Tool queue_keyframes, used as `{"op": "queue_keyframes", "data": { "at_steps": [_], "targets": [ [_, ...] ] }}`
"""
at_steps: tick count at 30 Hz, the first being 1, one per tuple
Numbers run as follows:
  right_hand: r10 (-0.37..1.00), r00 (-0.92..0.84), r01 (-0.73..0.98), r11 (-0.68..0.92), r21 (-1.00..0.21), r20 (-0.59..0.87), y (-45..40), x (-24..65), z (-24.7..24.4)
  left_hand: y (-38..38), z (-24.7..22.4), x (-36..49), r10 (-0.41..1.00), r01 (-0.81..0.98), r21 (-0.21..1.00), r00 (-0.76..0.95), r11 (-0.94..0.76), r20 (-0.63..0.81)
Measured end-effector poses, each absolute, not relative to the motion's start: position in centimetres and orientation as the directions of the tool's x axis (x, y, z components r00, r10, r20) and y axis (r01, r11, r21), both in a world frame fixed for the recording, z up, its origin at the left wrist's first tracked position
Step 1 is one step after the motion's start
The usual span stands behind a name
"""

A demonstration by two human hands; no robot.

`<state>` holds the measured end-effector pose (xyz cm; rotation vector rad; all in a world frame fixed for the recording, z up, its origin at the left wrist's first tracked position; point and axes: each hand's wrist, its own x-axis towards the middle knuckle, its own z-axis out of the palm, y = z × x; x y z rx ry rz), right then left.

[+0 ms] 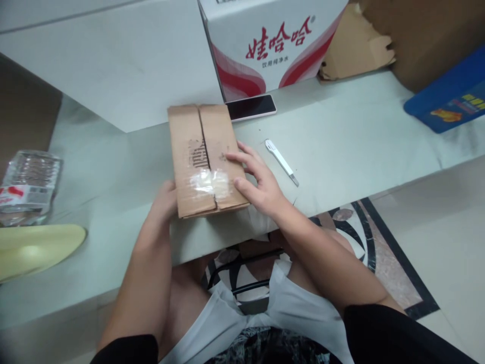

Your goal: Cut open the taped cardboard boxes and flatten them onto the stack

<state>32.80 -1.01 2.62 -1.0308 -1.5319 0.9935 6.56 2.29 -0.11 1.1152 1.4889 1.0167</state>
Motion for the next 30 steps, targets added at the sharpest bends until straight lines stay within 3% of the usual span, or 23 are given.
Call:
{"op": "queue_keyframes", "data": {
  "at_steps": [4,7,10,14,17,21,23,26,28,30],
  "targets": [
    [0.926,-0.257,0.131,0.315,-0.94,0.275,-1.1,32.7,2.6,2.0,1.5,6.8,0.938,0.045,0.991,-0.321,-0.124,0.132],
    [0.91,-0.318,0.111,0.315,-0.943,0.266,-1.2,32.5,2.5,1.5,2.5,7.1,0.909,-0.039,0.924,-0.201,-0.381,0.366],
    [0.911,-0.32,0.08,0.3,-0.951,0.261,-1.3,32.0,2.5,1.3,2.4,7.4,0.861,0.149,0.851,0.006,-0.504,0.509],
    [0.92,-0.251,0.123,0.34,-0.932,0.303,-1.1,31.9,2.6,1.6,1.5,7.3,0.84,0.311,0.789,0.07,-0.531,0.538],
    [0.943,-0.025,0.325,0.32,-0.89,0.331,0.0,33.3,1.9,1.8,1.1,7.3,0.839,0.313,0.793,0.028,-0.523,0.543],
    [0.901,0.319,0.707,-0.019,-0.707,0.295,2.2,36.9,-0.3,1.7,1.0,7.3,0.849,0.299,0.808,0.016,-0.508,0.528],
    [0.901,0.363,0.794,-0.165,-0.585,0.239,3.0,38.3,-1.4,1.6,1.1,7.4,0.856,0.295,0.814,0.024,-0.5,0.517],
    [0.932,0.343,0.84,-0.249,-0.482,0.117,3.7,39.0,-2.1,1.6,1.1,7.6,0.85,0.292,0.81,0.021,-0.509,0.527],
    [0.939,0.32,0.818,-0.209,-0.536,0.122,3.8,38.7,-1.5,1.4,1.1,7.8,0.839,0.277,0.803,0.023,-0.528,0.544],
    [0.914,0.31,0.738,-0.057,-0.672,0.262,3.6,38.1,0.0,1.3,1.0,8.1,0.836,0.267,0.802,0.022,-0.533,0.548]
  ]
}}
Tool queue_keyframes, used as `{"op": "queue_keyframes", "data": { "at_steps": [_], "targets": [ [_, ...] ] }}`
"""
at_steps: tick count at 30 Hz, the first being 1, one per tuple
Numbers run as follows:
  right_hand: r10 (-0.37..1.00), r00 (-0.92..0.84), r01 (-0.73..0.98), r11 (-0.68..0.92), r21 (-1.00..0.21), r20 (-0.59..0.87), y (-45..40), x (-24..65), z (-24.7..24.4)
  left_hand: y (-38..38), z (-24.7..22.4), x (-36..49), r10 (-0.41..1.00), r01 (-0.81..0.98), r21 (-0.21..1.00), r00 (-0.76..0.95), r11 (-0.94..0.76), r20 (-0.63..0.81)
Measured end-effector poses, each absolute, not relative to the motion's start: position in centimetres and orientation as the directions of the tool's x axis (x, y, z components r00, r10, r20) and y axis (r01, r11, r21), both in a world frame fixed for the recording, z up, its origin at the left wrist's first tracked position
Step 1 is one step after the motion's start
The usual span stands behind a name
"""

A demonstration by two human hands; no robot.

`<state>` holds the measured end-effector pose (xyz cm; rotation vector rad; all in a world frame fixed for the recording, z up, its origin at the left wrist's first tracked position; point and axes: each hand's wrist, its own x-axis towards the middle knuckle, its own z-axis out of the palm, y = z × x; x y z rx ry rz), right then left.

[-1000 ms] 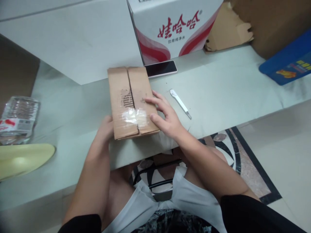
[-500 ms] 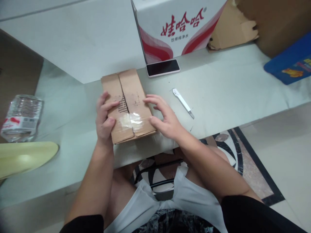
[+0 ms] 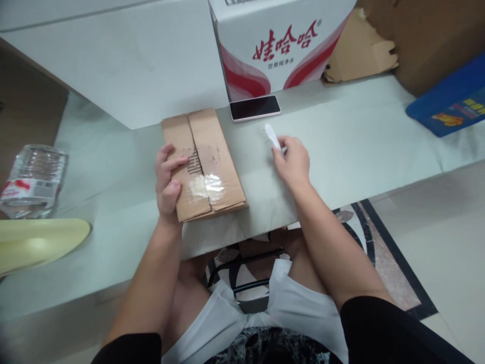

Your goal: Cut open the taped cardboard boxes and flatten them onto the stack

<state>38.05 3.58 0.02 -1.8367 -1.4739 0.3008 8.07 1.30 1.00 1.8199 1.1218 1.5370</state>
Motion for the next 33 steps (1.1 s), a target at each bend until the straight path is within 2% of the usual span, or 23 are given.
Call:
{"op": "queue_keyframes", "data": {
  "at_steps": [2,4,6,9,13,15,23,26,30,33],
  "targets": [
    [0.816,0.326,0.617,0.199,-0.761,0.477,2.7,37.2,2.3,1.2,0.9,8.3,0.845,0.277,0.81,0.008,-0.516,0.535],
    [0.679,0.349,0.513,0.438,-0.738,0.646,1.2,36.1,4.9,1.0,0.9,8.5,0.848,0.29,0.812,-0.005,-0.506,0.53],
    [0.603,0.336,0.439,0.579,-0.687,0.723,-0.8,34.7,6.9,0.9,0.9,8.7,0.837,0.301,0.798,0.0,-0.521,0.547],
    [0.555,0.27,0.364,0.698,-0.617,0.787,-3.3,32.8,8.5,0.5,0.9,9.1,0.808,0.336,0.757,0.022,-0.56,0.588],
    [0.578,0.051,0.356,0.751,-0.556,0.814,-4.6,31.4,8.6,0.1,0.6,9.5,0.776,0.432,0.687,0.048,-0.584,0.629],
    [0.582,-0.005,0.348,0.763,-0.544,0.813,-4.7,31.3,8.5,0.1,0.5,9.6,0.761,0.467,0.653,0.068,-0.596,0.646],
    [0.525,-0.058,0.337,0.811,-0.479,0.849,-4.3,31.5,8.1,0.2,0.6,9.5,0.733,0.482,0.612,0.096,-0.626,0.674],
    [0.552,-0.107,0.273,0.816,-0.509,0.827,-4.7,31.7,8.3,0.2,0.4,9.6,0.73,0.499,0.604,0.089,-0.622,0.678],
    [0.601,-0.004,0.247,0.775,-0.582,0.799,-5.4,31.5,8.5,0.1,0.4,9.8,0.732,0.519,0.595,0.093,-0.614,0.675],
    [0.59,-0.033,0.282,0.78,-0.559,0.806,-5.4,31.2,8.3,0.1,0.5,9.8,0.73,0.526,0.586,0.103,-0.617,0.676]
  ]
}}
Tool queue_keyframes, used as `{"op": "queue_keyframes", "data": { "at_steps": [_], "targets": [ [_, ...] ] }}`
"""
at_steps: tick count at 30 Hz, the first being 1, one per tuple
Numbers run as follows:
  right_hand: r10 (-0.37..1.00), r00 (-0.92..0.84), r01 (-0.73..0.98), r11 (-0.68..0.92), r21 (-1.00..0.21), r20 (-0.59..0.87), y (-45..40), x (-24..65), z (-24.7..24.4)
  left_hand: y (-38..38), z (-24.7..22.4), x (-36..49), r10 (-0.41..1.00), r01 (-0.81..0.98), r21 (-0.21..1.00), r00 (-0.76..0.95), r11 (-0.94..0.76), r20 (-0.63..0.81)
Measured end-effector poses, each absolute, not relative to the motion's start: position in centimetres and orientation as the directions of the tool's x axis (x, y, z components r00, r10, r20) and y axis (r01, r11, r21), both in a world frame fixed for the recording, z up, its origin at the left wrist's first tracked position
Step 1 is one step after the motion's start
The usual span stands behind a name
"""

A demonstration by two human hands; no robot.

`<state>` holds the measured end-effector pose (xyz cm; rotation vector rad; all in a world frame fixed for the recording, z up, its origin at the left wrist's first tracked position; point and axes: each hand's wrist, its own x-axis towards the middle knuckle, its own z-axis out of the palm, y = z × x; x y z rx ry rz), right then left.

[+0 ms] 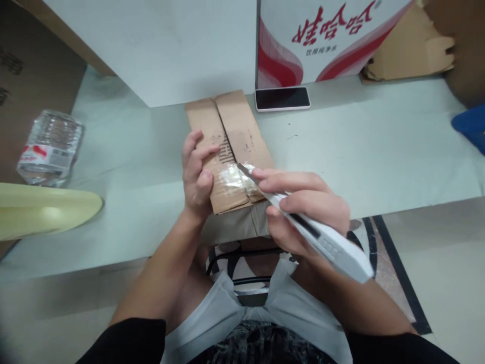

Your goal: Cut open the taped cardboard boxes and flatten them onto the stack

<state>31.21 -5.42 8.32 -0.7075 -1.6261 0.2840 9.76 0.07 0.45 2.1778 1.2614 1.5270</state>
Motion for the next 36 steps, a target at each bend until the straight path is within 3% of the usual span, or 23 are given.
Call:
{"op": "queue_keyframes", "data": {
  "at_steps": [9,15,25,31,36],
  "targets": [
    [0.586,-0.203,0.264,0.804,-0.533,0.784,-4.8,31.0,7.7,0.2,0.3,9.8,0.714,0.52,0.576,0.101,-0.631,0.692],
    [0.608,-0.032,0.202,0.781,-0.591,0.793,-4.5,30.2,6.8,0.1,0.4,9.9,0.707,0.524,0.569,0.094,-0.634,0.701],
    [0.471,-0.037,0.276,0.852,-0.444,0.881,-4.8,30.2,7.6,0.0,0.6,10.0,0.722,0.548,0.574,0.084,-0.609,0.686],
    [0.64,-0.079,0.258,0.754,-0.605,0.764,-5.3,30.1,7.8,-0.1,0.8,10.1,0.735,0.556,0.583,0.077,-0.593,0.674],
    [0.604,-0.05,0.247,0.779,-0.577,0.795,-5.6,30.0,8.3,-0.1,0.9,10.1,0.752,0.566,0.592,0.079,-0.574,0.655]
  ]
}}
